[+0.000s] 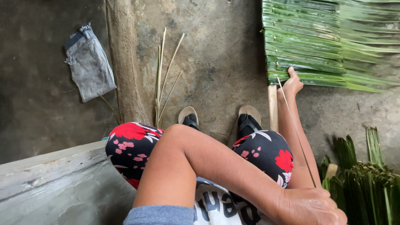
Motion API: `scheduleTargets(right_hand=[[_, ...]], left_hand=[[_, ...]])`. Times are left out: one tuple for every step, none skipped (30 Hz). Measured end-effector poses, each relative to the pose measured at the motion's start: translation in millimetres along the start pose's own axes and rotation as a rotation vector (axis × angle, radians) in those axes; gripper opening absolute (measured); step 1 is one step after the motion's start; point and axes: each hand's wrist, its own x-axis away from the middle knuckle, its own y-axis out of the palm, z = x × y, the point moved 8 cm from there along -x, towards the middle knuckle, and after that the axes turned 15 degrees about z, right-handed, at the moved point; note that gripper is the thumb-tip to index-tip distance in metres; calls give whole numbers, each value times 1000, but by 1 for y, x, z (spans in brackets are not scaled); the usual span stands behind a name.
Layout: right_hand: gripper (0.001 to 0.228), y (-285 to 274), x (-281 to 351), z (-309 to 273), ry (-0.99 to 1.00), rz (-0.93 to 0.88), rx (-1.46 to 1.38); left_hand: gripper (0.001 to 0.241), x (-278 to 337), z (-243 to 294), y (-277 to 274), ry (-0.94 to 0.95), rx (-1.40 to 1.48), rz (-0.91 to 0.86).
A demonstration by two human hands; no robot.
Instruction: Weaving palm leaves onto a wooden stick to create a thatched panel
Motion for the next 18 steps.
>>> scheduleTargets(right_hand=[[39,0,-8,4,-5,5,5],[38,0,-15,10,-6,10,8],[38,3,-13,10,-2,8,3],[41,0,-12,13,29,-10,14],[45,-2,-13,17,59,-27,24],[45,-5,-22,25,61,-12,20],[38,-1,-29,36,99,-78,-13],[32,3,-36,44,134,-145,-50],[32,-1,-46,49,133,-130,-58],[42,-6,-54,60,162,-134,28],[53,-12,-63,71,192,-138,114],[53,-14,-69,79,197,-122,111],[53,-15,-76,85,186,-123,94],[52,-15,-82,93,179,-124,74],[52,-16,-86,102,187,-109,68],[52,-19,-92,107,167,-110,42],[53,-22,-97,112,147,-112,16],[53,-24,-100,117,146,-94,12]], left_hand=[[6,1,-2,-2,-23,47,-4],[9,4,-5,-4,-47,93,-13],[9,10,-22,17,-48,88,-18],[17,20,-30,40,15,82,-26],[26,30,-40,62,77,77,-33],[26,26,-28,47,77,89,-43],[23,22,-16,33,152,-102,-52],[19,17,-4,19,233,-294,-60],[19,-8,1,-36,239,-282,-69],[21,-36,8,-84,126,-330,-198],[25,-52,26,-136,13,-378,-326],[25,-84,11,-163,15,-365,-338],[41,-102,-36,-191,-458,-330,-445],[57,-108,-76,-219,-932,-289,-553],[57,-94,-145,-233,-931,-287,-572],[60,-99,-190,-256,-684,302,7],[67,-59,-233,-296,-363,860,579],[67,-53,-261,-297,-371,873,566]])
